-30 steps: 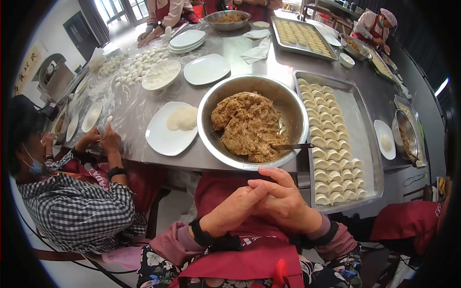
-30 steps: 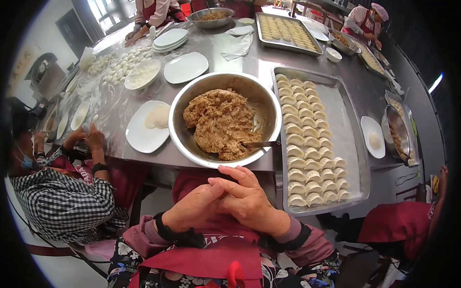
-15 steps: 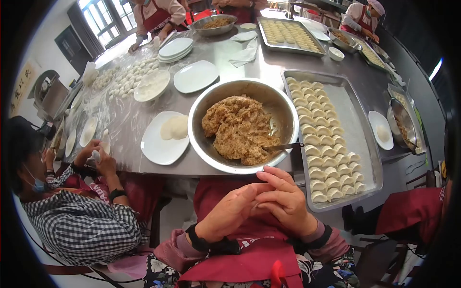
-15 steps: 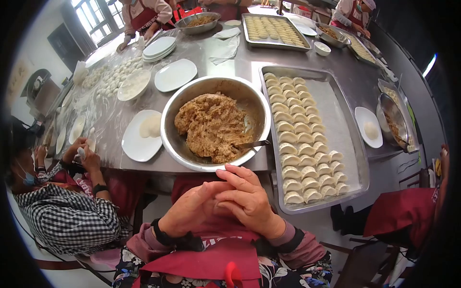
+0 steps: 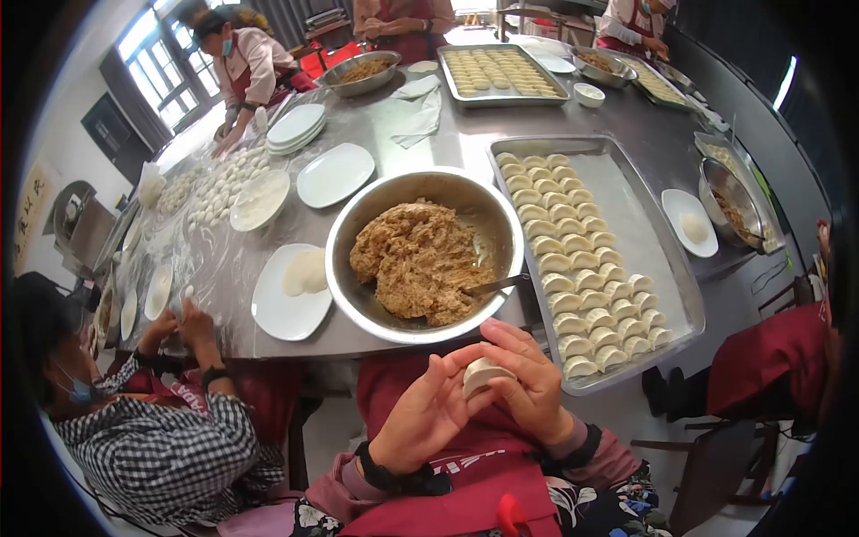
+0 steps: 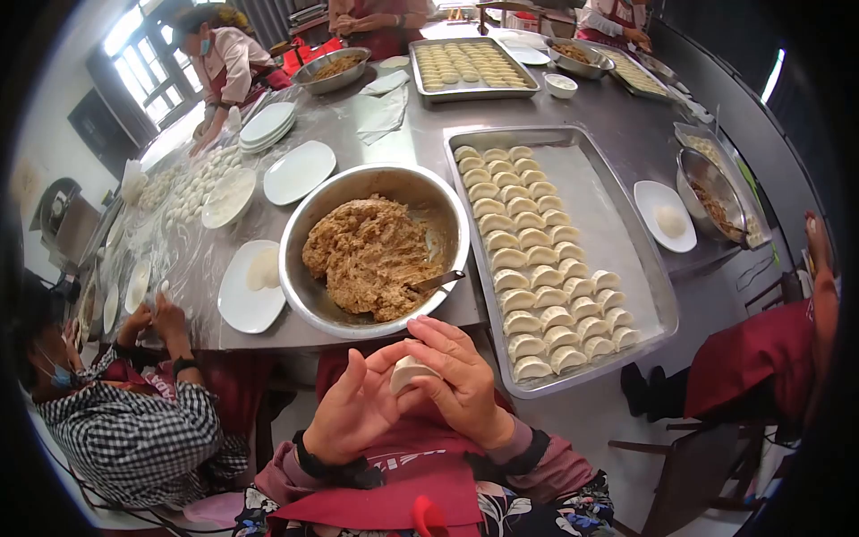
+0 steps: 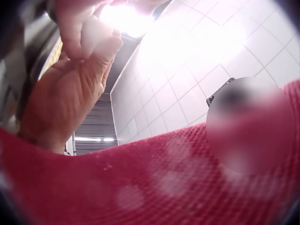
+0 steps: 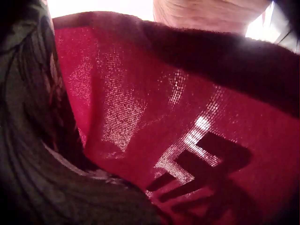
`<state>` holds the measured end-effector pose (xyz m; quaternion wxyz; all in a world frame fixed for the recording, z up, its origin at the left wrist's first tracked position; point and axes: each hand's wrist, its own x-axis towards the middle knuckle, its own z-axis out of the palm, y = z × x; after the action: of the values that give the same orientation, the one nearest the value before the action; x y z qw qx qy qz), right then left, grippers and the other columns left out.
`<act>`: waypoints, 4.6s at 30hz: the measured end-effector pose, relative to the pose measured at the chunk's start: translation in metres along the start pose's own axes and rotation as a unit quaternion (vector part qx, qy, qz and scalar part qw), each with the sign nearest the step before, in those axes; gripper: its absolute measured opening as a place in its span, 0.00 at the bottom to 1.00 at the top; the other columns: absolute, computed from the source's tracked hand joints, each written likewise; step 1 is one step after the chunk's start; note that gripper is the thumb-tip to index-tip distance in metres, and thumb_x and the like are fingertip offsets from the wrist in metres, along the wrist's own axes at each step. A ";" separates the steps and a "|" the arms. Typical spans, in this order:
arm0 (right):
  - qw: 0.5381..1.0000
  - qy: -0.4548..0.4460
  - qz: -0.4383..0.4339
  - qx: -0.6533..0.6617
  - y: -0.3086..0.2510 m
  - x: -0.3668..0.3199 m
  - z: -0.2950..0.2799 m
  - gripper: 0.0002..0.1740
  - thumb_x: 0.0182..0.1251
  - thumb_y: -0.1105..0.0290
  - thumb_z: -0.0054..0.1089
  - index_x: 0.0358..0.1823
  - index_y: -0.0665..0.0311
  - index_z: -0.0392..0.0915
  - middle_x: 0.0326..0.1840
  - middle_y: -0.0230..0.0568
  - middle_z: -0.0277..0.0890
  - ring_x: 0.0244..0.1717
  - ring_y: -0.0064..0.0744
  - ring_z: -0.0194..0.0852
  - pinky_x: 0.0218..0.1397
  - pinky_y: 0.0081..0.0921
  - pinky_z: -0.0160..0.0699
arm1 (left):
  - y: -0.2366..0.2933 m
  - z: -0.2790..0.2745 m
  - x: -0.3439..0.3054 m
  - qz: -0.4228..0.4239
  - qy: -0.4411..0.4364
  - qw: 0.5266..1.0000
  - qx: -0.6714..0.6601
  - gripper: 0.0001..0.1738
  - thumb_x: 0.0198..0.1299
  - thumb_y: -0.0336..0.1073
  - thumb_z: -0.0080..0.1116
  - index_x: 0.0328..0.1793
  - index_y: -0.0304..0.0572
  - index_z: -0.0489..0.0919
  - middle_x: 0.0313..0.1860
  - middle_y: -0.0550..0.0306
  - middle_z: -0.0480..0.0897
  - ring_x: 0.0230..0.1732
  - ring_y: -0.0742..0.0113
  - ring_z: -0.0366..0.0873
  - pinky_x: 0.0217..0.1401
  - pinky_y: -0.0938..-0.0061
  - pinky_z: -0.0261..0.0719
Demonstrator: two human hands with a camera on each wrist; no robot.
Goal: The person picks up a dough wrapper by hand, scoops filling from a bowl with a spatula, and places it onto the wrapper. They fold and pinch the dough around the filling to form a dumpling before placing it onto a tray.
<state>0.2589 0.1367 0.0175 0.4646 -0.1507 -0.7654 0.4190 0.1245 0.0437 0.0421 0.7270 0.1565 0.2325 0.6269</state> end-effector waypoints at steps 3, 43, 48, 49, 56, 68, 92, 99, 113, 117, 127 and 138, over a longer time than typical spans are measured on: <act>0.999 0.011 -0.022 -0.027 0.006 -0.002 -0.001 0.15 0.61 0.72 0.59 0.49 0.69 0.79 0.58 0.51 0.74 0.61 0.49 0.69 0.62 0.38 0.67 | -0.003 0.002 0.002 0.004 0.011 1.000 -0.007 0.41 0.66 0.63 0.37 0.70 0.33 0.58 0.64 0.51 0.68 0.67 0.61 0.64 0.71 0.62 0.60; 0.897 0.074 0.349 -0.261 0.139 0.041 -0.260 0.14 0.51 0.68 0.62 0.40 0.67 0.82 0.30 0.42 0.82 0.32 0.30 0.79 0.40 0.26 0.76 | 0.063 -0.044 -0.016 0.251 0.149 0.933 0.209 0.24 0.72 0.49 0.39 0.63 0.40 0.66 0.56 0.45 0.76 0.53 0.57 0.78 0.51 0.65 0.82; 0.904 0.017 0.338 -0.260 0.160 0.029 -0.263 0.16 0.50 0.68 0.61 0.40 0.68 0.81 0.32 0.46 0.82 0.34 0.35 0.80 0.43 0.29 0.77 | 0.060 -0.045 -0.013 0.246 0.160 0.932 0.213 0.23 0.72 0.48 0.40 0.63 0.41 0.67 0.55 0.47 0.77 0.51 0.60 0.78 0.50 0.67 0.82; 0.905 0.028 0.338 -0.256 0.161 0.028 -0.263 0.15 0.51 0.68 0.60 0.39 0.68 0.81 0.32 0.47 0.82 0.35 0.37 0.80 0.43 0.30 0.77 | 0.059 -0.045 -0.013 0.245 0.160 0.931 0.219 0.22 0.72 0.48 0.40 0.63 0.41 0.67 0.55 0.47 0.77 0.51 0.60 0.78 0.50 0.67 0.82; 0.882 0.021 0.329 -0.338 0.154 0.027 -0.266 0.12 0.52 0.74 0.56 0.38 0.67 0.81 0.33 0.47 0.81 0.37 0.40 0.80 0.44 0.32 0.76 | 0.076 -0.059 -0.032 0.218 0.149 0.953 0.148 0.24 0.71 0.47 0.42 0.64 0.35 0.67 0.61 0.43 0.74 0.59 0.55 0.74 0.64 0.60 0.70; 0.900 0.002 0.284 -0.332 0.159 0.027 -0.260 0.11 0.53 0.75 0.54 0.37 0.65 0.82 0.35 0.50 0.80 0.38 0.45 0.78 0.44 0.35 0.75 | 0.101 -0.087 -0.049 0.324 0.279 0.873 0.235 0.22 0.70 0.49 0.43 0.62 0.44 0.68 0.51 0.57 0.78 0.45 0.71 0.76 0.45 0.76 0.78; 0.883 0.019 0.301 -0.359 0.142 0.028 -0.257 0.15 0.50 0.78 0.57 0.42 0.72 0.76 0.33 0.39 0.75 0.33 0.30 0.72 0.40 0.25 0.72 | 0.200 -0.218 -0.025 0.294 0.447 0.648 0.542 0.16 0.56 0.33 0.60 0.50 0.35 0.79 0.44 0.51 0.83 0.47 0.65 0.80 0.51 0.74 0.75; 0.905 -0.007 0.301 -0.301 0.054 0.022 -0.215 0.14 0.48 0.78 0.59 0.40 0.71 0.76 0.34 0.42 0.75 0.37 0.34 0.73 0.45 0.28 0.71 | 0.195 -0.218 0.036 0.229 0.394 0.544 0.705 0.20 0.53 0.38 0.60 0.52 0.38 0.79 0.48 0.49 0.81 0.51 0.56 0.77 0.55 0.69 0.73; 0.929 -0.112 0.232 -0.265 0.008 -0.015 -0.159 0.15 0.45 0.80 0.60 0.39 0.68 0.78 0.34 0.43 0.77 0.34 0.34 0.76 0.40 0.28 0.73 | 0.223 -0.200 0.043 0.045 0.356 0.407 0.840 0.19 0.47 0.44 0.60 0.45 0.45 0.81 0.48 0.50 0.80 0.50 0.51 0.76 0.54 0.62 0.73; 0.902 -0.193 0.220 -0.316 -0.017 -0.009 -0.149 0.13 0.60 0.75 0.57 0.47 0.67 0.77 0.41 0.48 0.77 0.45 0.46 0.75 0.50 0.35 0.71 | 0.239 -0.206 0.049 0.015 0.338 0.452 0.825 0.19 0.43 0.42 0.63 0.42 0.43 0.82 0.40 0.48 0.83 0.43 0.51 0.79 0.47 0.63 0.76; 0.893 -0.223 0.264 -0.287 -0.033 -0.009 -0.130 0.14 0.61 0.72 0.57 0.48 0.68 0.76 0.42 0.49 0.78 0.43 0.44 0.76 0.49 0.33 0.73 | 0.249 -0.214 0.051 0.015 0.312 0.497 0.810 0.15 0.40 0.39 0.67 0.34 0.39 0.81 0.33 0.46 0.83 0.36 0.53 0.80 0.39 0.66 0.76; 0.915 -0.197 0.272 -0.224 -0.035 -0.011 -0.113 0.12 0.61 0.75 0.58 0.47 0.68 0.76 0.39 0.46 0.76 0.42 0.39 0.76 0.44 0.28 0.74 | 0.258 -0.201 0.047 -0.048 0.266 0.491 0.828 0.17 0.41 0.41 0.68 0.35 0.39 0.81 0.36 0.48 0.82 0.37 0.54 0.80 0.39 0.66 0.75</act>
<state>0.3646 0.1654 0.0625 0.1271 -0.3674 -0.8445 0.3683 -0.1941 0.1195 -0.0007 0.1955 0.5015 0.8340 0.1217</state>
